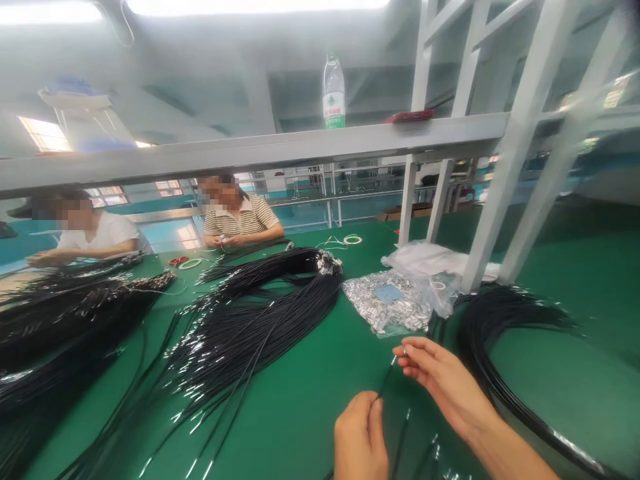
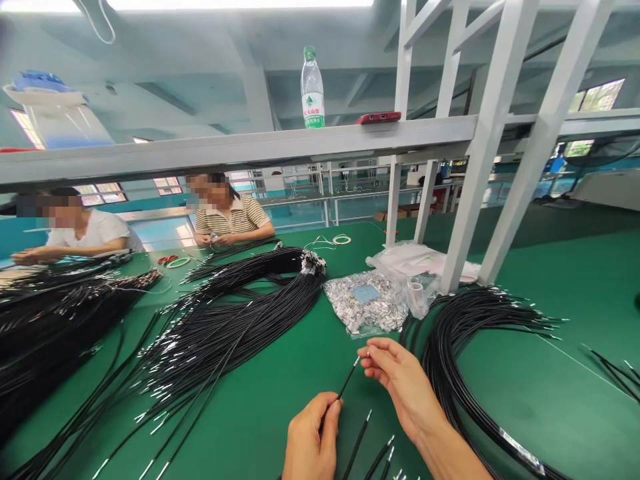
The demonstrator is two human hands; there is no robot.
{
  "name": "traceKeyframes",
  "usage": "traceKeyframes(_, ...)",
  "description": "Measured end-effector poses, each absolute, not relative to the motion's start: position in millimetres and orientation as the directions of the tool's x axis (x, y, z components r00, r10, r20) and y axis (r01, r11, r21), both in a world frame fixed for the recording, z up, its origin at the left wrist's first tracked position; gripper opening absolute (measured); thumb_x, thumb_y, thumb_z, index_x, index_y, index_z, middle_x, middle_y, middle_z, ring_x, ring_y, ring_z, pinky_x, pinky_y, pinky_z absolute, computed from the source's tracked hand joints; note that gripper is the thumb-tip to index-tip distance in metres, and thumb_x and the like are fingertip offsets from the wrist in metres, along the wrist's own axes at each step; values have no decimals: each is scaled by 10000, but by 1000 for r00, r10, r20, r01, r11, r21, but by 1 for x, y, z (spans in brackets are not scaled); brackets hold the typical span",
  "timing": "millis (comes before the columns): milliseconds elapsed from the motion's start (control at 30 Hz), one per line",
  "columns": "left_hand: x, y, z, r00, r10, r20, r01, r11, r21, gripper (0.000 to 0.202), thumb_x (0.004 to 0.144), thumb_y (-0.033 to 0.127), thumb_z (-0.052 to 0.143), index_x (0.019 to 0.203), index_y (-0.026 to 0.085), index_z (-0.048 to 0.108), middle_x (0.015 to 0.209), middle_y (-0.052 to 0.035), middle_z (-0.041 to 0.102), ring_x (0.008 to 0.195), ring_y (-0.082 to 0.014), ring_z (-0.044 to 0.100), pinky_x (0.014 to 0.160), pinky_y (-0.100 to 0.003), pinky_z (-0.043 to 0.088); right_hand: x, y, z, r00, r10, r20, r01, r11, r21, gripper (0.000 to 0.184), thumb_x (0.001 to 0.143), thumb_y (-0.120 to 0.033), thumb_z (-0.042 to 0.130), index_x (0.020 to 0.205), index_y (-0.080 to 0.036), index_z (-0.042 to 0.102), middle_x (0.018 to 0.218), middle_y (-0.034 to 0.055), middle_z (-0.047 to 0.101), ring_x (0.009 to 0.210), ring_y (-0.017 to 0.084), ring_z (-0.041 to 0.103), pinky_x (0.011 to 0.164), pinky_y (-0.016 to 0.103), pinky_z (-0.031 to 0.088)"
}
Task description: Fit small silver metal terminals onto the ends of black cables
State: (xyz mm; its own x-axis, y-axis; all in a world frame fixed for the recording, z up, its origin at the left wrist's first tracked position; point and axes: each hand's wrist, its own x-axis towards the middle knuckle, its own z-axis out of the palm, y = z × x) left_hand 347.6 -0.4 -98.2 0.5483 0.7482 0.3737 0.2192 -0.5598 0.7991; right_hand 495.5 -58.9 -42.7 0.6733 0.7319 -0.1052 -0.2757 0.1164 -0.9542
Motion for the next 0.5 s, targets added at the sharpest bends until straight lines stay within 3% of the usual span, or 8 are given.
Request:
traceKeyframes(67, 348, 0, -99, 557, 741, 376, 219, -567, 794, 377, 939, 308, 349, 895, 157, 691, 670, -51, 615, 630, -178, 575, 697, -284, 467, 493, -61, -45, 669, 729, -142, -388, 180, -904, 557, 511, -490, 854, 867, -143, 605, 874, 87, 698, 746, 151, 601, 672, 247, 502)
traceKeyframes(133, 348, 0, -100, 561, 737, 377, 221, -572, 790, 376, 939, 304, 351, 896, 155, 694, 677, -57, 624, 638, -180, 581, 699, -287, 471, 491, -61, -46, 663, 731, -160, -419, 185, -889, 570, 480, -491, 878, 849, -145, 616, 872, 87, 701, 742, 145, 590, 662, 241, 487)
traceKeyframes(300, 346, 0, -95, 578, 727, 371, 222, -577, 786, 352, 943, 304, 369, 888, 162, 687, 698, -57, 635, 643, -175, 580, 687, -276, 464, 492, -61, -48, 643, 750, -154, -429, 187, -884, 578, 499, -504, 869, 888, -144, 639, 833, 59, 681, 719, 134, 554, 655, 246, 459)
traceKeyframes(400, 345, -2, -89, 585, 728, 357, 221, -567, 794, 337, 946, 301, 374, 886, 169, 679, 724, -55, 643, 662, -172, 582, 699, -271, 460, 495, -64, -51, 662, 740, -119, -349, 163, -923, 621, 530, -538, 842, 968, -149, 635, 741, 8, 628, 644, 116, 500, 614, 249, 423)
traceKeyframes(500, 344, -4, -84, 593, 731, 337, 216, -548, 808, 333, 949, 299, 378, 904, 171, 682, 756, -59, 654, 687, -174, 586, 714, -273, 461, 499, -68, -52, 653, 752, -92, -278, 124, -953, 578, 566, -553, 815, 934, -159, 608, 697, -13, 584, 609, 116, 467, 593, 262, 393)
